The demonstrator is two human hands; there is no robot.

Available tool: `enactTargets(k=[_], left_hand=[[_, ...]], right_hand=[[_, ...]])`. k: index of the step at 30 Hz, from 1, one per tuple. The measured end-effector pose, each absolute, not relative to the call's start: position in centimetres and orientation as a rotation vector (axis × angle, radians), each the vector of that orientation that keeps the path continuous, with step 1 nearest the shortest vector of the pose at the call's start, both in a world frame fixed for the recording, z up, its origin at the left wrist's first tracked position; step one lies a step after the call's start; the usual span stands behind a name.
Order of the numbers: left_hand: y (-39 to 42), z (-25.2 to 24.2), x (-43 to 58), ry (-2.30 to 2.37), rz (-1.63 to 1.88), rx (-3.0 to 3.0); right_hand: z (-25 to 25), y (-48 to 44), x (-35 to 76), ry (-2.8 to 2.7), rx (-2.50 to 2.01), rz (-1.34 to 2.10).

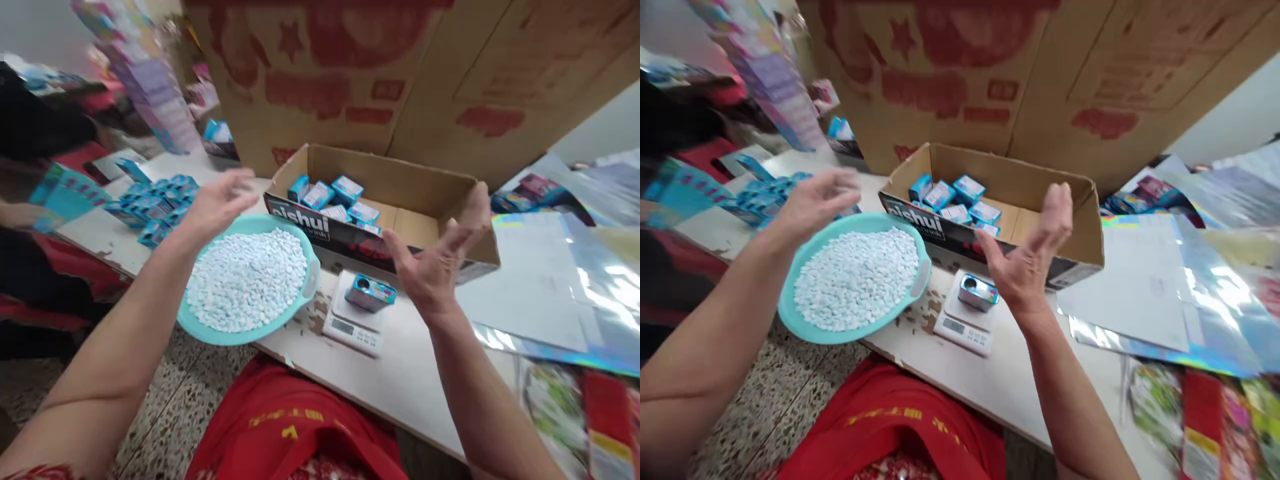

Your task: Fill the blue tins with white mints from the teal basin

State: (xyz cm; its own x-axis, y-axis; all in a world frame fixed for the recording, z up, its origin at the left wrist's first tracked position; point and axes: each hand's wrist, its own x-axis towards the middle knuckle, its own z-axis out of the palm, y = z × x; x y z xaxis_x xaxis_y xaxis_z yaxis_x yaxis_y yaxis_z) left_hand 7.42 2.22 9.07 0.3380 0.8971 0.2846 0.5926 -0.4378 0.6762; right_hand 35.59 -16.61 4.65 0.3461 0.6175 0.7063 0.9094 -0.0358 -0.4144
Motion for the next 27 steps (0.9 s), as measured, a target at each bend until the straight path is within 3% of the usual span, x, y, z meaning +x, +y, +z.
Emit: enactTargets(k=[4, 9, 16, 23, 27], left_hand=[[-2.3, 2.2, 5.2, 1.314, 0.433, 2.136], [-4.8, -0.1, 3.6, 1.444, 0.263, 2.133], [-3.9, 2.7, 8.4, 1.333, 0.498, 2.340], [-4.0, 1.6, 10.4, 1.335, 0.070, 2.590], [-4.1, 2.2, 11.1, 1.283, 0.247, 2.397]], right_hand=[[-3.4, -25.6, 36.5, -1.057, -1.941, -0.426], [-10.1, -35.3, 33.1, -1.129, -2.181, -0.584], [-11.5, -36.3, 31.7, -1.195, -2.231, -0.637], [-12.0, -36.3, 32.0, -1.127, -2.250, -0.589], [-11.9, -36.2, 31.9, -1.130, -2.273, -0.572]])
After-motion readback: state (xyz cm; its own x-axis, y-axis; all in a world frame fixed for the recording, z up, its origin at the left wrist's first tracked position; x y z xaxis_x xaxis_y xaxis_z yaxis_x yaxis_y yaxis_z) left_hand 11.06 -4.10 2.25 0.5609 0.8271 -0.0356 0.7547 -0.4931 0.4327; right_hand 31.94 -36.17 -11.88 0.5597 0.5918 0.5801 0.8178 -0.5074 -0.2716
